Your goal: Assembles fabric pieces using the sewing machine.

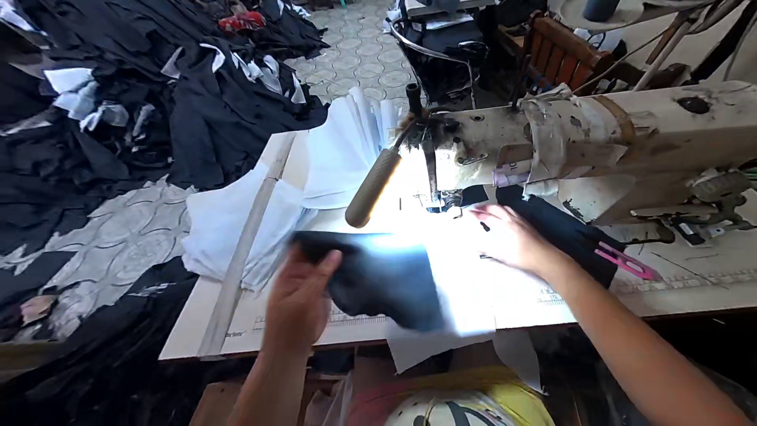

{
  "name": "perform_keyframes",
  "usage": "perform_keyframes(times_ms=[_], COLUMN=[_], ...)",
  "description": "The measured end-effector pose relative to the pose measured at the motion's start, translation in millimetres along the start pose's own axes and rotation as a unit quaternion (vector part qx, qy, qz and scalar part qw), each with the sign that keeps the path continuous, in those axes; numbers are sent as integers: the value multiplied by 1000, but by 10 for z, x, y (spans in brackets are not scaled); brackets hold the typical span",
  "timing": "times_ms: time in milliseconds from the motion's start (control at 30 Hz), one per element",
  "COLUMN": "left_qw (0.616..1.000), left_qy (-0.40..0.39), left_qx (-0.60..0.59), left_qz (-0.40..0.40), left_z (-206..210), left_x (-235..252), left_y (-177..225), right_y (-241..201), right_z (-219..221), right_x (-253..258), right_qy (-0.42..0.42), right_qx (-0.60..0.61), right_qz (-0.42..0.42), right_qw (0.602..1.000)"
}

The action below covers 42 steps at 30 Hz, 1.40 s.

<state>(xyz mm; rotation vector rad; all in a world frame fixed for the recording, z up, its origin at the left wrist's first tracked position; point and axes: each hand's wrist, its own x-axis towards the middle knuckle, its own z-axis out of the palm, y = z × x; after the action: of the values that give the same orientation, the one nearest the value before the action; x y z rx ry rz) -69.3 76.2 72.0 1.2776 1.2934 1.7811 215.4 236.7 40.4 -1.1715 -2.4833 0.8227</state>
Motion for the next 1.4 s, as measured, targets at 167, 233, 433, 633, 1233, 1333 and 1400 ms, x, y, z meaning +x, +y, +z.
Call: perform_keyframes(times_ms=[167,233,433,633,1233,1333,1400], left_qw=[984,979,934,936,871,810,786], left_qy=[128,165,250,-329,-347,-330,-371], left_qx=[-65,-117,-196,87,332,471,487], left_qz=[104,-31,-163,94,100,115,90], left_z=[-223,-311,-316,5,206,337,361], left_x=[-183,-308,-368,-191,95,365,438], left_y=[141,75,-117,-225,-672,-807,-899], right_y=[9,-127,-724,-1026,-382,-744,-843], right_z=[386,335,371,1475,839,390,154], right_x=[775,661,181,-514,-1141,-1204,-1160], right_qy=[-30,-38,-191,5,218,85,-20], right_qx=[1,-36,129,-20,-2,137,185], right_qz=[84,74,-32,-281,-262,-357,-376], right_qw=[996,996,972,959,940,920,908])
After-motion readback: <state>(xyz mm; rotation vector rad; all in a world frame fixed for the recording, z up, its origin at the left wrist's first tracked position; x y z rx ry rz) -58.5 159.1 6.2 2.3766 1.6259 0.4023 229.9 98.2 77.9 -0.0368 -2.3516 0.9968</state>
